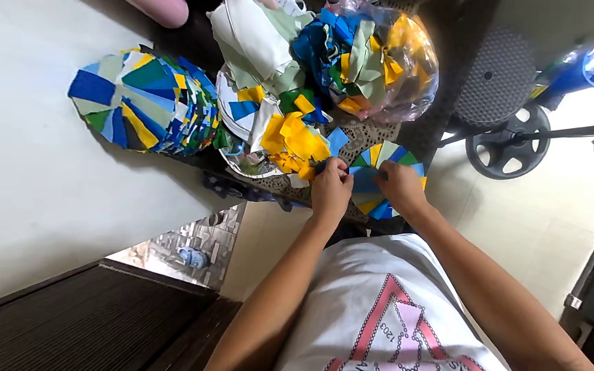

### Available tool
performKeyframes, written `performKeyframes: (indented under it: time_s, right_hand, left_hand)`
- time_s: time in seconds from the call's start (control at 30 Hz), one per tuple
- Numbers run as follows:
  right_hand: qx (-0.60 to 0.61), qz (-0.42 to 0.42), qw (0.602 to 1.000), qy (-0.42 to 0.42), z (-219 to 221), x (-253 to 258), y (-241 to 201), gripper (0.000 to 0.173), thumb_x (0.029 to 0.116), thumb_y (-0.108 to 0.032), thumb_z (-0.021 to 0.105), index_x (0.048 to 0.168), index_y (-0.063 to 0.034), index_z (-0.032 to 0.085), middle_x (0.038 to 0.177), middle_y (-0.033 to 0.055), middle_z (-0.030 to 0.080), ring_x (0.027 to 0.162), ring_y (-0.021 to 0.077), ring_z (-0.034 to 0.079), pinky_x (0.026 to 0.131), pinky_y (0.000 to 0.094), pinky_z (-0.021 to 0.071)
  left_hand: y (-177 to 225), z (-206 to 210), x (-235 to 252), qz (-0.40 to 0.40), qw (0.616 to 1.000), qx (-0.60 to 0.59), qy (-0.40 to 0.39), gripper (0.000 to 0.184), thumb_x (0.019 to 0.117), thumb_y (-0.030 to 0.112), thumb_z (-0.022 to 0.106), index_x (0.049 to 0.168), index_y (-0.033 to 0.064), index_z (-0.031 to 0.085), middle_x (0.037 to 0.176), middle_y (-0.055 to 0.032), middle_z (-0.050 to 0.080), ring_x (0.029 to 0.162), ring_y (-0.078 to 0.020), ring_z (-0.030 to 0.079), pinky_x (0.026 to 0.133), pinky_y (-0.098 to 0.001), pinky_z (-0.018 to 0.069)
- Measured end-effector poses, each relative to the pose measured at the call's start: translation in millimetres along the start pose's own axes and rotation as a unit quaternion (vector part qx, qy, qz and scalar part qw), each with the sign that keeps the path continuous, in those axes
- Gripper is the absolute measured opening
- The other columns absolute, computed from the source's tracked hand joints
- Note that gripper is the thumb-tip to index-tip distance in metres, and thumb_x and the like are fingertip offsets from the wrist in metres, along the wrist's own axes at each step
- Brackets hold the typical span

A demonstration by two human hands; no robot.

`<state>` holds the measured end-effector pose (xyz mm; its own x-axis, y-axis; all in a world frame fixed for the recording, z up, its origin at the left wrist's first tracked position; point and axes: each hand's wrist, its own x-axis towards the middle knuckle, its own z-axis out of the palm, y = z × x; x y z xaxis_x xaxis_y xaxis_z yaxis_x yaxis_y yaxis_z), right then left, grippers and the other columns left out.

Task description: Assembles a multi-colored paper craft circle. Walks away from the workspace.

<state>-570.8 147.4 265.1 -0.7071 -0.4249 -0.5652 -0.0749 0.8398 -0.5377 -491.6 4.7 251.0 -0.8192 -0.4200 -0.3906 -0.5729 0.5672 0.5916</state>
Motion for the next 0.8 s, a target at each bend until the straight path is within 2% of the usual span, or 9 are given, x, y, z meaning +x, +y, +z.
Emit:
performKeyframes:
  time_s: [0.17,0.27,0.37,0.43,0.5,0.6,0.8]
  right_hand:
    - [-0.004,-0.008,1.000,0.004,0,0,0,0.018,0.1003,-0.016,0.064,0.102,0.0016,0.069,0.091,0.0208,0.071,0.089,0.0404,0.070,0.077,0.0604,0.0543]
    - [0.000,-0.011,1.000,0.004,0,0,2,0.018,0.1003,-0.015,0.064,0.102,0.0021,0.069,0.091,0.0212,0.071,0.090,0.0405,0.070,0.077,0.0604,0.0541]
    - [-0.001,-0.011,1.000,0.002,0,0,2,0.017,0.1004,-0.014,0.063,0.103,0.0017,0.069,0.092,0.0211,0.071,0.090,0.0398,0.070,0.078,0.0599,0.0541]
    - [-0.002,-0.013,1.000,0.004,0,0,1,0.017,0.1005,-0.013,0.063,0.103,0.0021,0.069,0.092,0.0212,0.071,0.091,0.0400,0.070,0.079,0.0595,0.0540]
    - [-0.004,-0.014,1.000,0.003,0,0,1,0.017,0.1004,-0.013,0.063,0.104,0.0023,0.069,0.092,0.0216,0.071,0.091,0.0405,0.070,0.079,0.0596,0.0539]
    - [-0.003,-0.005,1.000,-0.003,-1,0,-2,0.017,0.1003,-0.014,0.063,0.106,0.0018,0.069,0.095,0.0225,0.071,0.094,0.0421,0.070,0.081,0.0619,0.0537]
    - [-0.016,0.001,1.000,-0.001,-1,0,-4,0.018,0.1007,-0.016,0.064,0.106,0.0000,0.070,0.095,0.0215,0.072,0.095,0.0415,0.070,0.081,0.0615,0.0533]
  left_hand:
    - [-1,-3,-1,-0.008,1.000,-0.015,0.003,0.032,0.0975,0.010,0.070,0.124,-0.0022,0.058,0.100,-0.0164,0.071,0.089,-0.0298,0.071,0.081,-0.0492,0.0579]
    - [-7,-8,-6,0.001,1.000,-0.009,0.009,0.026,0.0988,0.007,0.066,0.123,-0.0018,0.061,0.104,-0.0173,0.071,0.092,-0.0305,0.071,0.083,-0.0491,0.0578]
    - [-17,-6,-12,0.063,0.997,0.021,0.025,0.023,0.0995,0.003,0.061,0.121,0.0006,0.068,0.113,-0.0184,0.070,0.094,-0.0311,0.071,0.083,-0.0492,0.0588]
    - [-22,-1,-14,0.119,0.991,0.036,0.045,0.023,0.0983,0.003,0.062,0.119,0.0027,0.072,0.116,-0.0190,0.068,0.092,-0.0307,0.070,0.079,-0.0474,0.0594]
    - [-23,2,-15,0.146,0.987,0.044,0.051,0.024,0.0976,0.004,0.064,0.119,0.0043,0.074,0.117,-0.0194,0.067,0.096,-0.0326,0.070,0.081,-0.0487,0.0591]
    - [-21,2,-14,0.136,0.989,0.049,0.030,0.025,0.0981,0.006,0.064,0.122,0.0052,0.073,0.120,-0.0201,0.066,0.102,-0.0352,0.069,0.085,-0.0520,0.0575]
    - [-24,5,-13,0.152,0.986,0.061,0.039,0.025,0.0964,0.005,0.065,0.119,0.0063,0.075,0.117,-0.0191,0.067,0.101,-0.0346,0.069,0.083,-0.0507,0.0581]
